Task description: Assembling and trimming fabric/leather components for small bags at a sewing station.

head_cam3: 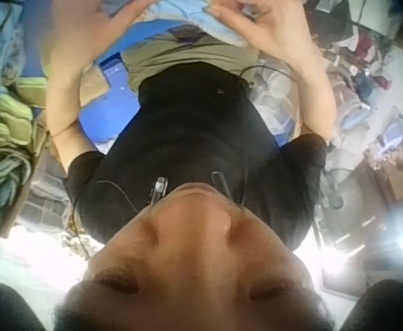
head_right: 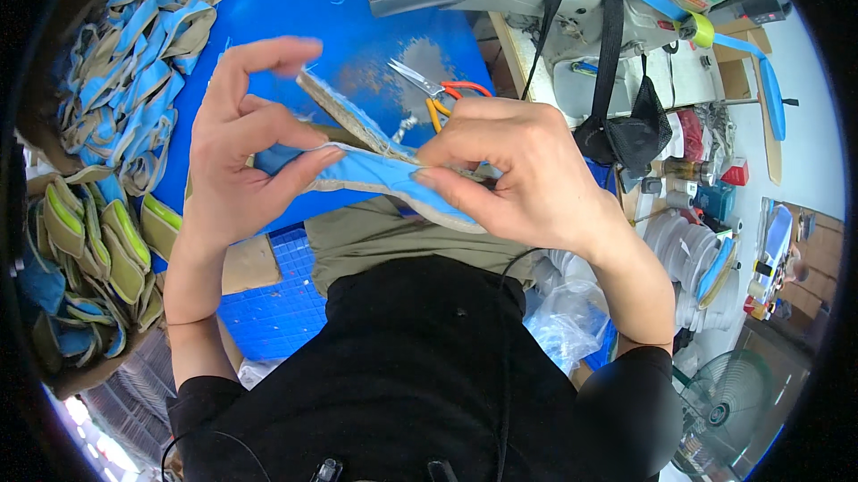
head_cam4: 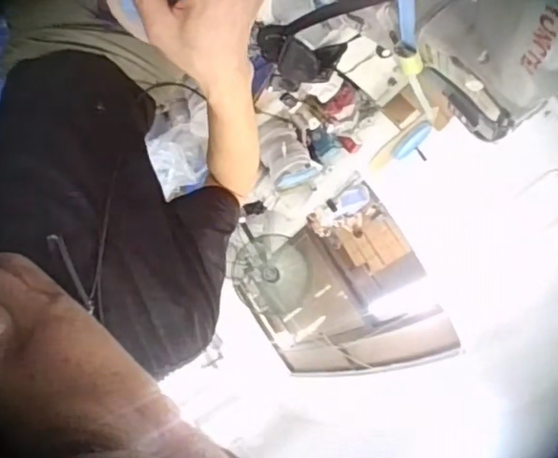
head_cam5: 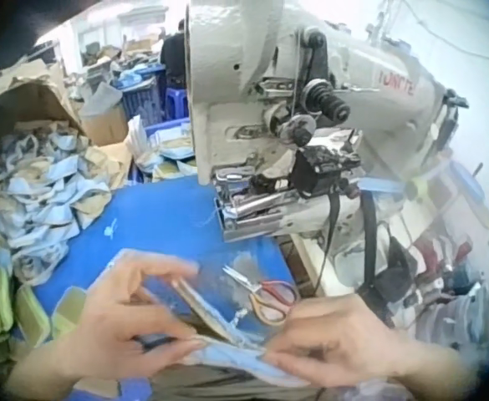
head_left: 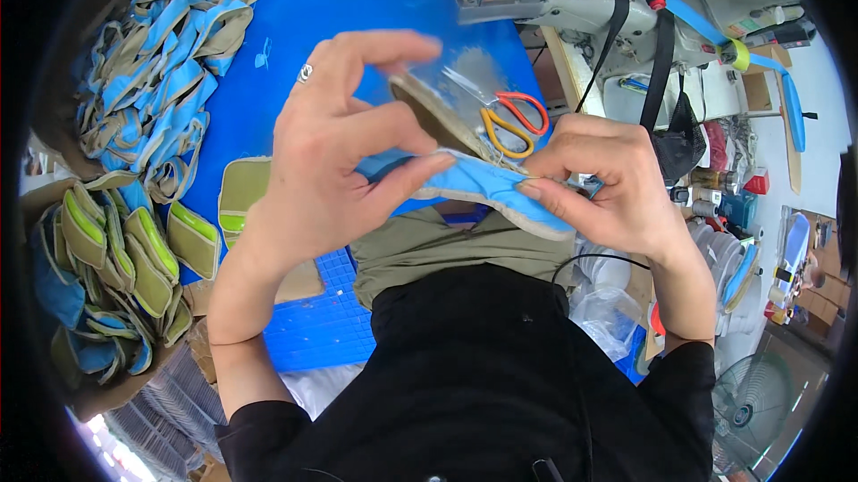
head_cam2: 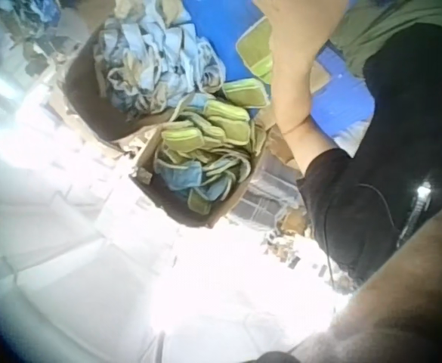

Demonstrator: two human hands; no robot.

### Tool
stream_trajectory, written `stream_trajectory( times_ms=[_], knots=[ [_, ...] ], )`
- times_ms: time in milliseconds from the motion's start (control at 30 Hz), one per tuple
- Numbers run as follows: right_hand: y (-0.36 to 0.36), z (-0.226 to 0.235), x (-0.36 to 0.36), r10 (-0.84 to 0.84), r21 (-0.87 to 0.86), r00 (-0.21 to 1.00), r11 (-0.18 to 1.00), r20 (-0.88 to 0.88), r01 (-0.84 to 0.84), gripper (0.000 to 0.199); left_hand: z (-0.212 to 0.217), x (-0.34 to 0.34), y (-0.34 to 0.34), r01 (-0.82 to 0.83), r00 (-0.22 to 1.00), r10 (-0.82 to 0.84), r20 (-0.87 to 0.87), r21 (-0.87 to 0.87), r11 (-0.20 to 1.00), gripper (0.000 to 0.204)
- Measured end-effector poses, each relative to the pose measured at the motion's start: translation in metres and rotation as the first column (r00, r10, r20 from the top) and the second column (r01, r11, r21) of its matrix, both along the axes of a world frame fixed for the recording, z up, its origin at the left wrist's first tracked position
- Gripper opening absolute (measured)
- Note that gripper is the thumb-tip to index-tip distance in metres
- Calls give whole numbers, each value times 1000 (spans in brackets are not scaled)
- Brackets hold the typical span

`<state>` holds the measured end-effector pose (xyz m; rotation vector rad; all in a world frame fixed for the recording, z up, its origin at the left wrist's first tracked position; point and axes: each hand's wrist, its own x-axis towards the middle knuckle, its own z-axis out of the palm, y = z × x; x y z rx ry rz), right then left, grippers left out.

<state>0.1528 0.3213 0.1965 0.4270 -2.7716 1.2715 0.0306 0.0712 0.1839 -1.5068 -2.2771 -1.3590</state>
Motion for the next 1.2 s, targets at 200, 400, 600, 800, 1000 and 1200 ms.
stream_trajectory(
  times_ms=[200, 400, 600, 800, 1000, 1200],
  knots=[
    [1, 2, 1, -7, -38, 999, 999, 35, 8, 6, 0, -8, 1, 119, 992, -115, 51, -75, 990, 18],
    [1, 1, 1, -25, -56, 998, 998, 49, 28, 6, -2, 0, -3, 81, 992, -71, 107, -91, 993, 18],
    [0, 2, -2, -23, -62, 999, 998, 38, 26, 6, 1, 1, -4, 55, 995, -47, 90, -90, 994, 19],
    [-1, -1, -4, -30, -71, 999, 997, 31, 32, 7, 1, 2, -6, 50, 994, -42, 103, -73, 996, 20],
    [-2, 1, -5, -37, -63, 998, 997, 45, 40, 6, 0, 0, -6, 60, 992, -54, 111, -54, 997, 20],
    [-2, -2, -8, -27, -114, 998, 993, 53, 33, 7, 1, -8, -6, 94, 985, -86, 150, -45, 995, 19]
  ],
)
